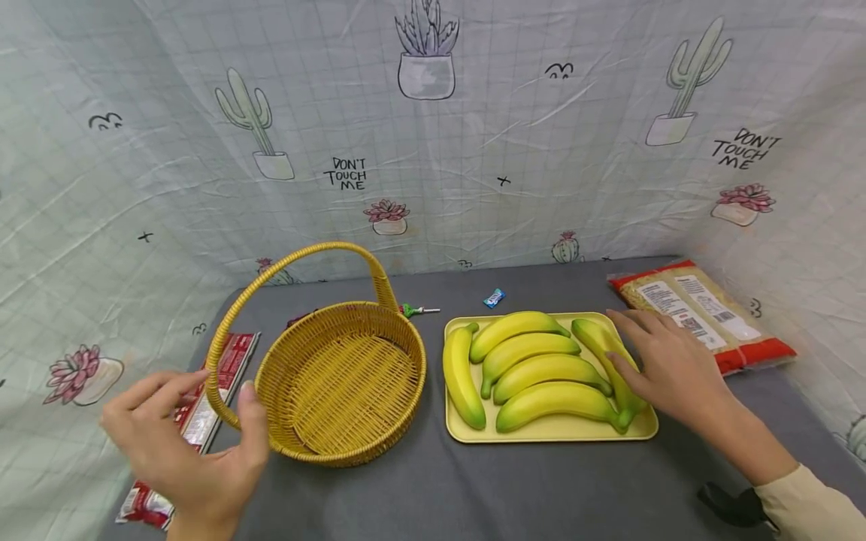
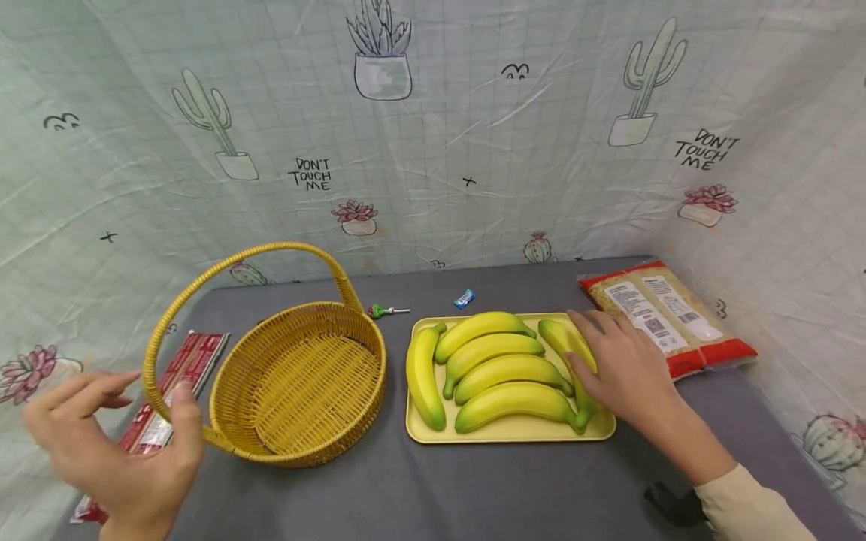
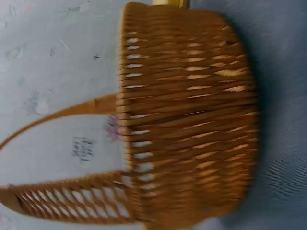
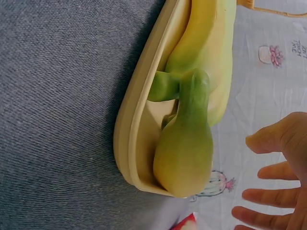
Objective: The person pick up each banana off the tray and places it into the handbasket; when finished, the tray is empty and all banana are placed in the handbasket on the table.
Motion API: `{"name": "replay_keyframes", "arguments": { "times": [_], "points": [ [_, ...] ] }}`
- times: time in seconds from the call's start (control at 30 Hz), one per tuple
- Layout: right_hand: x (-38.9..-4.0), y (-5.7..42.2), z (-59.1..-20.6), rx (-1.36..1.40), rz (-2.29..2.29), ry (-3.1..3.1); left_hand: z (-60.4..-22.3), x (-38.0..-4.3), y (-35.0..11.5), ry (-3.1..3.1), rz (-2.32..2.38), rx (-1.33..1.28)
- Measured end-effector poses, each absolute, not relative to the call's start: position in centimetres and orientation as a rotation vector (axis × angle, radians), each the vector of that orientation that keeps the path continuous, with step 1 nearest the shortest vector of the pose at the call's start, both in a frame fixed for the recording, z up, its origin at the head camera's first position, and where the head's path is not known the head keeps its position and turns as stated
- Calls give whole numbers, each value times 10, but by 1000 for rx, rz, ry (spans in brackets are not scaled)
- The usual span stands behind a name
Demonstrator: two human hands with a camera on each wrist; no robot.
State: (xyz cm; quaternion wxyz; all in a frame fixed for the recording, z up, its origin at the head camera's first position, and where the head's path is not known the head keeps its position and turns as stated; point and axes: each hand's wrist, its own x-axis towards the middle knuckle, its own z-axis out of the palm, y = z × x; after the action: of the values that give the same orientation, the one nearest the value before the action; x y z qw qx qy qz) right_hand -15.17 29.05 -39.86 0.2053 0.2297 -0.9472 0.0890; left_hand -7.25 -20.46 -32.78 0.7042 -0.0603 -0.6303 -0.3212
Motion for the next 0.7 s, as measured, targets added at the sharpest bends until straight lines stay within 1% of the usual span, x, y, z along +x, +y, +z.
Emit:
{"name": "replay_keyframes", "arguments": {
  "times": [0.23,0.37,0.5,0.7],
  "points": [
    [-152,295,-403,557,261,-2679,-374,-56,-249,-1893,-785,31],
    [-152,296,-405,541,269,-2690,-390,-52,-258,-2011,-782,81],
    [-151,296,-407,522,280,-2711,-394,-49,-254,-1968,-878,97],
    [-152,293,-411,487,318,-2755,-386,-41,-235,-1706,-1040,-6]
  ]
}}
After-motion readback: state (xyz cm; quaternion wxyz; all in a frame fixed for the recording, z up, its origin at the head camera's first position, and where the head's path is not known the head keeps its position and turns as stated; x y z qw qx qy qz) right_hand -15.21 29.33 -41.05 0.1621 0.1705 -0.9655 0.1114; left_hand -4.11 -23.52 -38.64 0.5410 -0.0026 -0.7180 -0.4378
